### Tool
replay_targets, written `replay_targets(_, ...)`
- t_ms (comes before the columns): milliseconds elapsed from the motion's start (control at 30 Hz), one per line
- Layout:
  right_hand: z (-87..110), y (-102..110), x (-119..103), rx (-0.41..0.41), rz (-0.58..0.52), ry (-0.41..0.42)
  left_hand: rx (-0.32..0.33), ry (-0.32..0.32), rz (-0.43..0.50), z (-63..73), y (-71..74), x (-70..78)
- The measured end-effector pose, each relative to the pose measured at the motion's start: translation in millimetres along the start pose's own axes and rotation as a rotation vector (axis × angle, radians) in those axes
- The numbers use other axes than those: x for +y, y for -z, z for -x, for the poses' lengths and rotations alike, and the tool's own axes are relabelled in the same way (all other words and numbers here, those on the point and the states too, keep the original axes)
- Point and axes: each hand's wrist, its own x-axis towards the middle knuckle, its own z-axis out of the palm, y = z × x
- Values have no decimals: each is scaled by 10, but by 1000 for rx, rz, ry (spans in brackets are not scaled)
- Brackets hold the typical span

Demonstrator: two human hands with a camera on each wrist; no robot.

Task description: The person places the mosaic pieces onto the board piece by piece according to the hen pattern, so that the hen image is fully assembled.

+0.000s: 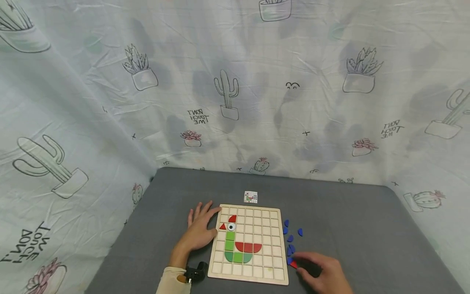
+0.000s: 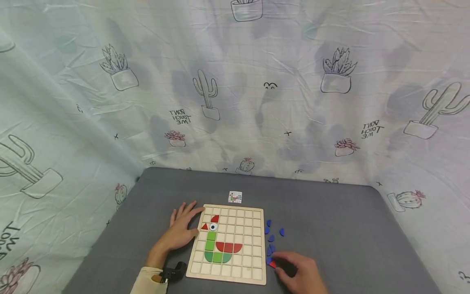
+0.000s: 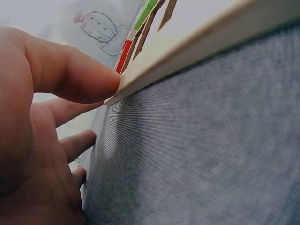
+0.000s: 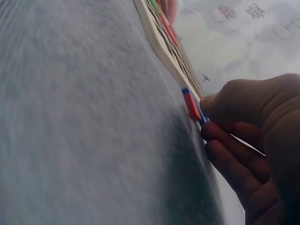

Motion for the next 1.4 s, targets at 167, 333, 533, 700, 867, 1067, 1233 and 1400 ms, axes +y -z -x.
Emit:
replay_targets(167, -27, -114, 0, 49, 3, 80, -2, -5, 1, 3, -14, -21)
replay_targets(333, -33, -157, -12, 95, 19, 104, 10, -23, 16, -11, -30, -65)
replay_targets(533, -36, -119, -20, 71, 50, 98, 36, -48, 29, -14, -61, -118)
replay_targets(700, -35, -93, -16, 49, 45, 114, 53, -59, 56, 3, -40, -61)
replay_targets(867, -17, -102, -4, 52, 48, 116, 70, -70, 48, -10, -75, -107)
replay_targets(1067, -59, -116, -85, 78, 56, 67, 64, -64, 19, -11, -107, -158)
replay_targets(1233, -175, -196, -257, 80, -52, 171, 90, -89, 38, -7, -111, -161)
replay_targets(1400, -272, -399, -471, -40, -212, 248, 33, -13, 3, -8, -43, -61)
